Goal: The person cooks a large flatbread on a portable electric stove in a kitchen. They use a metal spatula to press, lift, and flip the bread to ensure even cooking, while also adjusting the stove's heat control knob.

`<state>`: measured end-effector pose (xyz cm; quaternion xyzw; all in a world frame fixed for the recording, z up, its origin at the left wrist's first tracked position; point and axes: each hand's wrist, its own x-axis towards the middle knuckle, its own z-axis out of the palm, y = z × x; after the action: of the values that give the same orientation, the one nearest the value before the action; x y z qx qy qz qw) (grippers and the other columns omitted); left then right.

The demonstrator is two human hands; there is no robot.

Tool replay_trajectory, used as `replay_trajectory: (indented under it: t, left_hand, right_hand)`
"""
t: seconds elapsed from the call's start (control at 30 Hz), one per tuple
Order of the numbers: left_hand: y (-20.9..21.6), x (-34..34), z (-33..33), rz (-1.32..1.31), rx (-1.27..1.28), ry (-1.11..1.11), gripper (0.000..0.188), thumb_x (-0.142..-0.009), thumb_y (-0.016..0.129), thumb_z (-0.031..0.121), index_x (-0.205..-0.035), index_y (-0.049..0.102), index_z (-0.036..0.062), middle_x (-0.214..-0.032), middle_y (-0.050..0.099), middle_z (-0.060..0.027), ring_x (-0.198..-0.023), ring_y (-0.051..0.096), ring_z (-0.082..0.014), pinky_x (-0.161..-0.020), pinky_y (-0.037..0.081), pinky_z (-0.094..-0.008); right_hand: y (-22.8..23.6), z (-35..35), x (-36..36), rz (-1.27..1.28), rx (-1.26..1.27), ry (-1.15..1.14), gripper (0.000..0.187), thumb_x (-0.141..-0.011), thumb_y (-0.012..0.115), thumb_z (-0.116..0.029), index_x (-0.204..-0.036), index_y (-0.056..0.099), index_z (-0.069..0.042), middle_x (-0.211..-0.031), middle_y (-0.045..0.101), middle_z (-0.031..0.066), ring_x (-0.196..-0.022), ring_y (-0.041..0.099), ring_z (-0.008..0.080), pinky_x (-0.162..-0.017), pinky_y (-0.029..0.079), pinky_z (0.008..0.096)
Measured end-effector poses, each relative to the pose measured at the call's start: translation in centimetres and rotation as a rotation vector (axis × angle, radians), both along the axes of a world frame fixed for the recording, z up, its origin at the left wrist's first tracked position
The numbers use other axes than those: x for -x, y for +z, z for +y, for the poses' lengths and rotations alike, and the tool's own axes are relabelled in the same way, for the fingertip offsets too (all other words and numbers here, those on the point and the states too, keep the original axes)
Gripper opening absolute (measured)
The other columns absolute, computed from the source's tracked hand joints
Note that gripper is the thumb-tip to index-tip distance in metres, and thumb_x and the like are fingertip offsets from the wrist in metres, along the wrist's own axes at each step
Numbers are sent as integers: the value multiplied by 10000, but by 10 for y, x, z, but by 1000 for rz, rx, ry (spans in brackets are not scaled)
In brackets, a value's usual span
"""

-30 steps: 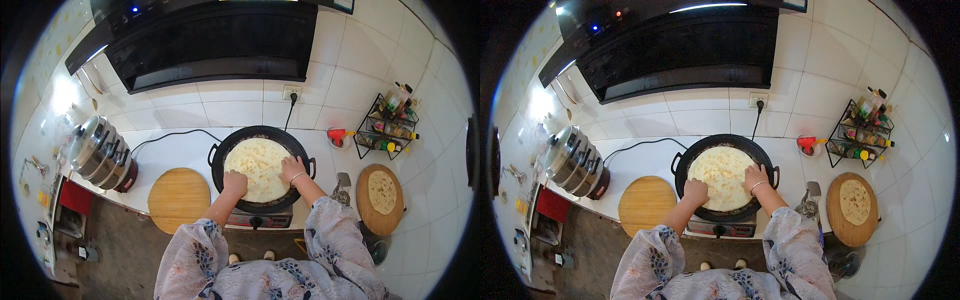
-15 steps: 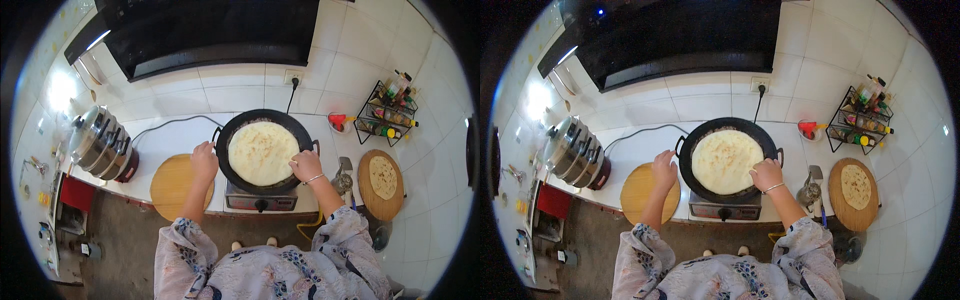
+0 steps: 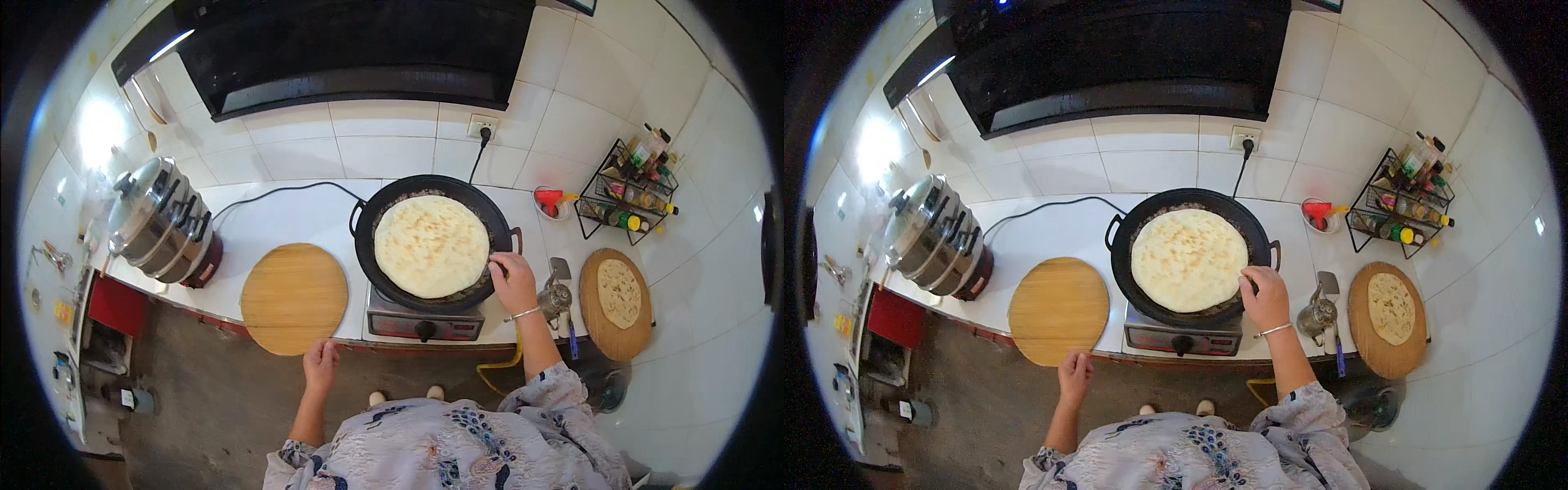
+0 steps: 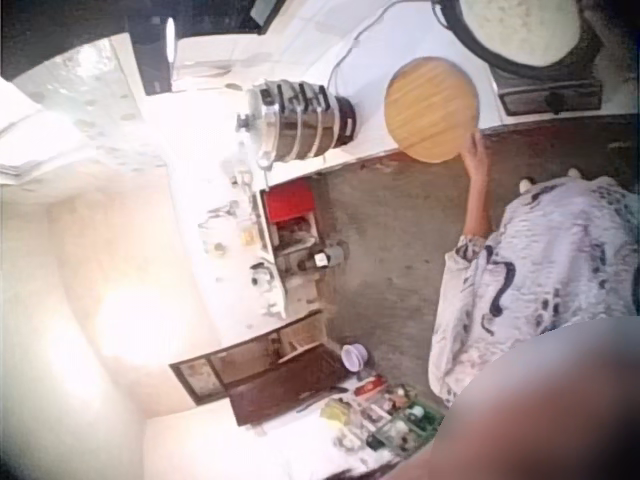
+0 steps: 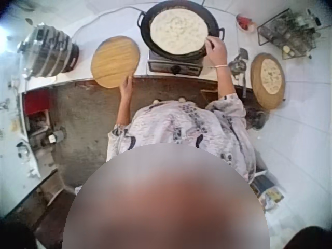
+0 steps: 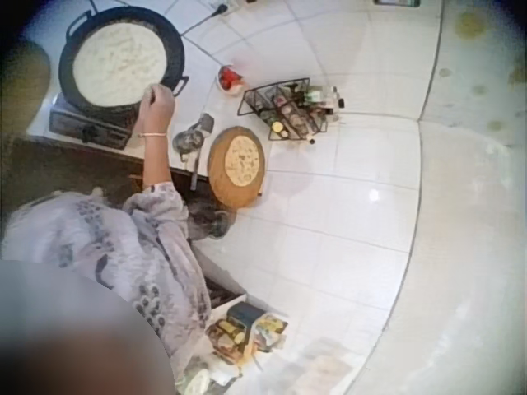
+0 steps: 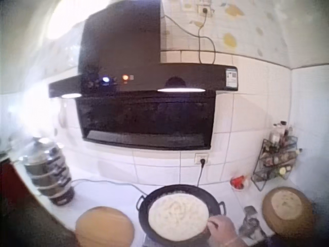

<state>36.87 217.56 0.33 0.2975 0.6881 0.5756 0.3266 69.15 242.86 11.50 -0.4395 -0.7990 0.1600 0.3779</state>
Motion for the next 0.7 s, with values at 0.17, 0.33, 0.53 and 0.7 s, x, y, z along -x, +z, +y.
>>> replay_trajectory:
  t: [0.17,0.33,0.53,0.7]
  left_hand:
    - [14,-1,2,202,57,-34,166,-926,544,148,-854,608,12,-606,538,-31,-579,504,-100,-531,412,-255]
    - [45,-12,54,832,-241,-103,163,-865,625,172,-900,638,14,-795,636,-132,-729,600,-281,-678,466,-378]
    - [85,-65,187,1046,25,-488,291,-764,682,235,-978,643,41,-913,615,-149,-893,582,-343,-763,478,-434]
    - [72,-84,235,1194,526,-734,326,-754,673,295,-947,644,33,-957,629,-172,-939,610,-326,-814,502,-437]
  right_hand:
    - [-12,29,-7,-247,-132,-50,367,-779,658,-203,-1100,631,-27,-1355,434,216,-1242,386,414,-1042,322,454]
    - [-18,77,16,-576,-83,-52,506,-778,649,-271,-1229,558,-60,-1441,335,184,-1322,284,372,-1091,228,459]
    - [-67,141,77,-803,97,-126,436,-851,562,-284,-1218,580,-51,-1435,361,150,-1346,261,304,-1103,198,453]
    - [-33,134,91,-990,298,-49,345,-891,507,-320,-1044,694,-74,-1251,562,150,-1246,394,301,-1044,235,487]
